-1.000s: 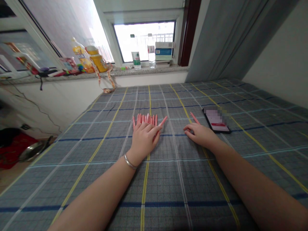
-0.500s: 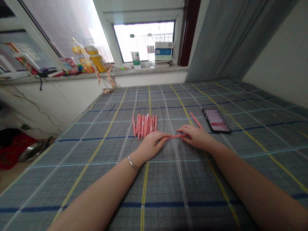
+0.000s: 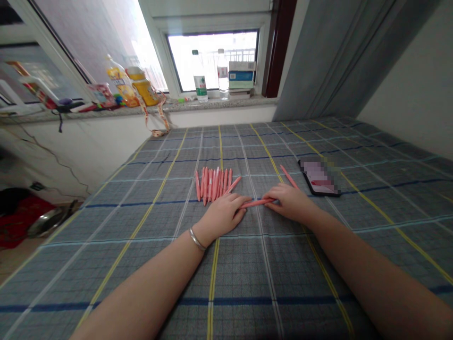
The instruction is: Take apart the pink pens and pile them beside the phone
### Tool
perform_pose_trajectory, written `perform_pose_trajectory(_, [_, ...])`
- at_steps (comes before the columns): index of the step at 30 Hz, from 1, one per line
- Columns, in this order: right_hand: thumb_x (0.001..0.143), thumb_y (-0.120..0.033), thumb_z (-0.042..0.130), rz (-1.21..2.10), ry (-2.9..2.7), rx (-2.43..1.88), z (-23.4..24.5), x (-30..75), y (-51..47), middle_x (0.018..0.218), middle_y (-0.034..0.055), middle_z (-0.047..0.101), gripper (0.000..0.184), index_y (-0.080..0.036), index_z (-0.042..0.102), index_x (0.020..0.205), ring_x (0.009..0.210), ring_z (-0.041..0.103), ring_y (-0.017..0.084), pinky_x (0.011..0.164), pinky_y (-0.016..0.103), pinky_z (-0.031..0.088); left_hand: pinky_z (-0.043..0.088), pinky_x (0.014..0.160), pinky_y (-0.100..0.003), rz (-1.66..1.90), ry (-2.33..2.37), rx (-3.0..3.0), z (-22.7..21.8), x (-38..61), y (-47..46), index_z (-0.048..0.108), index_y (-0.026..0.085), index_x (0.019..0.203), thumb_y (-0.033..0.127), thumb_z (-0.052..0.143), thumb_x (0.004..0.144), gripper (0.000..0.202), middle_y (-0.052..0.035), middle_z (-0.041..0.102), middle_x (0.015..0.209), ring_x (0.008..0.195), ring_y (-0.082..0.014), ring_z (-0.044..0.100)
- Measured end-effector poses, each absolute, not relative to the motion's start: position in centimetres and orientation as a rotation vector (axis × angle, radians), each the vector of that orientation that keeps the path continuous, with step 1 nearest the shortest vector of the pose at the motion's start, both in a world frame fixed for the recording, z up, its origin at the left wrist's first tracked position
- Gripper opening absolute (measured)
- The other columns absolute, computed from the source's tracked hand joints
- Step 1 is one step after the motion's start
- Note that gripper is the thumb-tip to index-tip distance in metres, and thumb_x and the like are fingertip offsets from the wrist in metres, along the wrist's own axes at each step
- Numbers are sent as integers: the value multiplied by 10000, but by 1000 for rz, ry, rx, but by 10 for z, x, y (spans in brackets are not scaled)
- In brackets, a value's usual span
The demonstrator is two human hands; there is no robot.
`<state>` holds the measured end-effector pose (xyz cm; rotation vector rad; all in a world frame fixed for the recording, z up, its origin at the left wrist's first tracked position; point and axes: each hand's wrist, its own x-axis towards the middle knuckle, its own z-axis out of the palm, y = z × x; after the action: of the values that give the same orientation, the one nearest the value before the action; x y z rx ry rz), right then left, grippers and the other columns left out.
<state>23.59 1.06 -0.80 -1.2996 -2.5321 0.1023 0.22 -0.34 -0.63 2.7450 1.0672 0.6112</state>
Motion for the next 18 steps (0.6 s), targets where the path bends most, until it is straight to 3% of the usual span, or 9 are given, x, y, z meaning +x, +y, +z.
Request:
perform_pose_trajectory(10, [838,-320,507,68,-2539,-1208,-2,226,1,768,34,639,181,-199,640,818,794,521,181,699,281,382,437,784,-317,606,1099,2906,-2,4,-4,564,203,1084,318,374,909,283,-52,600,970,905,-178,545])
perform_pose_trajectory(18, [915,-426,321,238,-2527,-1246,-2,213,-6,833,55,656,372,-183,594,851,762,573,164,663,265,372,386,771,-338,586,1152,3101,-1,7,-6,577,227,1050,387,409,890,282,-41,601,888,887,-191,524])
